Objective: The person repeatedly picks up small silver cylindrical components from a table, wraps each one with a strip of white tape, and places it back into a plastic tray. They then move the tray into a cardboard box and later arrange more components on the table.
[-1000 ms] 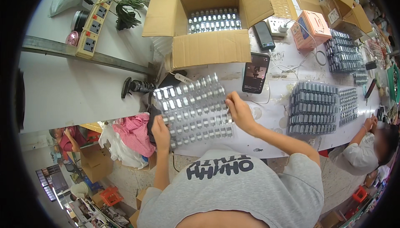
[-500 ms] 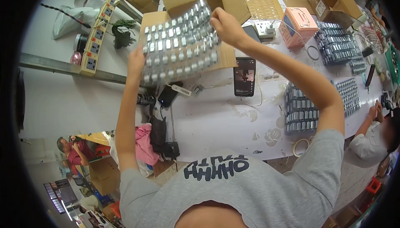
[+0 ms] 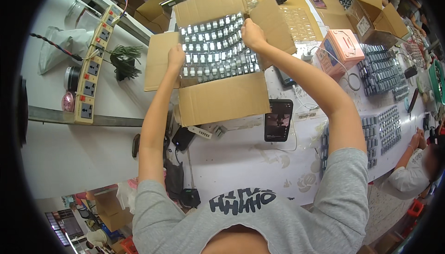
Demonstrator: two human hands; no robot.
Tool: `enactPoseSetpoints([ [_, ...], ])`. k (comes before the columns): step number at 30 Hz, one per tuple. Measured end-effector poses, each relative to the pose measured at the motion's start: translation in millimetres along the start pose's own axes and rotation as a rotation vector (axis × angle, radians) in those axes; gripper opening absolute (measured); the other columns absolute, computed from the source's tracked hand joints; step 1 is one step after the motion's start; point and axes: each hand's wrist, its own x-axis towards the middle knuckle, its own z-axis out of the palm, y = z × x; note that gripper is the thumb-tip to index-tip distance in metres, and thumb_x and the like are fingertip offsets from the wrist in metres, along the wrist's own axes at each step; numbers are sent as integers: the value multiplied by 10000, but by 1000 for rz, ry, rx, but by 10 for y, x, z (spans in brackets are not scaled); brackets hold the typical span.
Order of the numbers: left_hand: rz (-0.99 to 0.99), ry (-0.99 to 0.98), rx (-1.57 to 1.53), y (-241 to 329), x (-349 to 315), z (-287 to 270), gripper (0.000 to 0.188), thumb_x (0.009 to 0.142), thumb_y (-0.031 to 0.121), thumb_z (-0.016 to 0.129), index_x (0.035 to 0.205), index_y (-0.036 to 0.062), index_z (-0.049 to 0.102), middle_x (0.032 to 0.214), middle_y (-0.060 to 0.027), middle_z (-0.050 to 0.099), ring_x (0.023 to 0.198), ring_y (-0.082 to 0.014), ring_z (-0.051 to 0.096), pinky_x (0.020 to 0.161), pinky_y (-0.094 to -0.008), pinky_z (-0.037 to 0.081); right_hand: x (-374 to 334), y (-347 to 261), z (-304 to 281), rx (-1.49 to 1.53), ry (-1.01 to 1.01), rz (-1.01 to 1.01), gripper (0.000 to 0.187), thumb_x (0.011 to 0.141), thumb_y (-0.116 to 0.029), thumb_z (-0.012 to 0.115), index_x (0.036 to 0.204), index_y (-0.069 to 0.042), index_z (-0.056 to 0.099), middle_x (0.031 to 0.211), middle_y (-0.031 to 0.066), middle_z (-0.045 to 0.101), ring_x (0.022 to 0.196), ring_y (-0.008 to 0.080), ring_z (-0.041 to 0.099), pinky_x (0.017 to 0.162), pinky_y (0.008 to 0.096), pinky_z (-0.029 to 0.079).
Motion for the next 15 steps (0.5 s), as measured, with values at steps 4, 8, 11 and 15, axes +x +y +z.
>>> enactPoseSetpoints([
  [4, -29, -38, 26, 69, -70, -37, 440, 866, 219, 335, 678, -94, 581, 737, -302, 561, 724, -445, 552, 708, -469, 427, -64, 19, 2, -49, 2, 40, 197, 839, -208, 439, 913, -28, 472, 895, 211, 578, 883, 377, 538, 763, 449, 406],
  [8, -58, -82, 48, 119, -158, -63, 440, 869, 212, 328, 677, -93, 581, 740, -296, 565, 728, -448, 548, 712, -473, 423, -151, -63, 8, -64, 18, 95, 176, 832, -196, 457, 879, -30, 487, 881, 201, 580, 854, 366, 540, 744, 429, 407],
  [11, -80, -77, 97, 172, -235, -6, 429, 867, 200, 330, 677, -89, 585, 750, -292, 569, 733, -440, 553, 700, -477, 429, -216, -135, -9, -111, -10, 119, 181, 838, -207, 451, 899, -39, 486, 890, 197, 584, 875, 358, 543, 757, 430, 409],
  [15, -92, -62, 154, 218, -275, 119, 378, 853, 175, 357, 701, -77, 595, 767, -281, 578, 745, -428, 564, 684, -471, 444, -205, -252, -7, -237, -62, 197, 186, 826, -182, 462, 947, -41, 471, 928, 183, 595, 901, 350, 566, 752, 455, 429],
])
